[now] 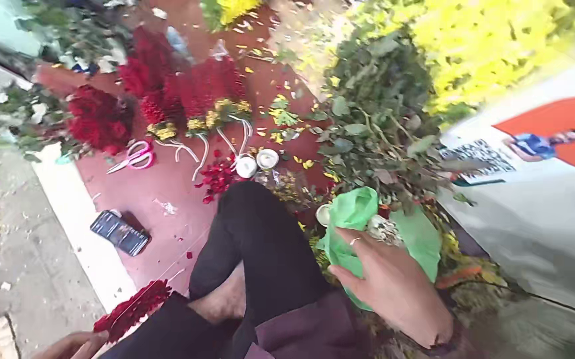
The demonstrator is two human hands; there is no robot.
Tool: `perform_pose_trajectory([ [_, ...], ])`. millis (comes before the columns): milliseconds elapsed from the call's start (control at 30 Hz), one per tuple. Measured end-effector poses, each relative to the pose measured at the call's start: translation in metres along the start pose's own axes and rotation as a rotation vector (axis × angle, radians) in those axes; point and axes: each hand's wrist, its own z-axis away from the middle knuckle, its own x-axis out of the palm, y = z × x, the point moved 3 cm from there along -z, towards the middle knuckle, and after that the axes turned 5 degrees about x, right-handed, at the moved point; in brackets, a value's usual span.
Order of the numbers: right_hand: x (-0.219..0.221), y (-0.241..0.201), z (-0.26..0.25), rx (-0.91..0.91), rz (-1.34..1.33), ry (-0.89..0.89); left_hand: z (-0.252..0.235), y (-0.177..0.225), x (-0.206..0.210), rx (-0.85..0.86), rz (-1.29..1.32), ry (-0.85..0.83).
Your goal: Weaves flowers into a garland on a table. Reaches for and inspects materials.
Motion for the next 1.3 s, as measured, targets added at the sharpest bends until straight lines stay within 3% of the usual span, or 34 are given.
perform_pose_trajectory([
  [67, -0.009, -0.012, -0.006, -0.011, -0.013, 0.111, -0.010, -0.056, 0.000, 0.112, 0.128, 0.090],
  [233, -0.003, -0.092, -0.021, -0.157, -0.060, 0.161, -0.032, -0.088, 0.010, 0.166, 0.172, 0.183],
  [400, 0.076, -0.176, -0.069, -0.316, -0.003, 0.036, -0.045, -0.115, 0.024, 0.197, 0.292, 0.224],
  [500, 0.125, -0.191, -0.096, -0.454, 0.121, 0.358, -0.047, -0.127, 0.038, 0.184, 0.360, 0.203],
  [667, 0.127, -0.201, -0.118, -0.551, 0.073, 0.436, -0.047, -0.130, 0.044, 0.172, 0.380, 0.204],
  [833, 0.120, -0.202, -0.128, -0.495, 0.007, 0.424, -0.048, -0.128, 0.049, 0.163, 0.379, 0.220],
  [967, 0.104, -0.221, -0.143, -0.475, -0.225, 0.286, -0.049, -0.130, 0.052, 0.135, 0.388, 0.193],
  [1100, 0.098, -0.278, -0.175, -0.609, -0.425, 0.140, -0.050, -0.121, 0.050, 0.103, 0.360, 0.185],
  [1300, 0.093, -0.378, -0.231, -0.681, -0.306, -0.048, -0.065, -0.128, 0.058, 0.064, 0.370, 0.122],
])
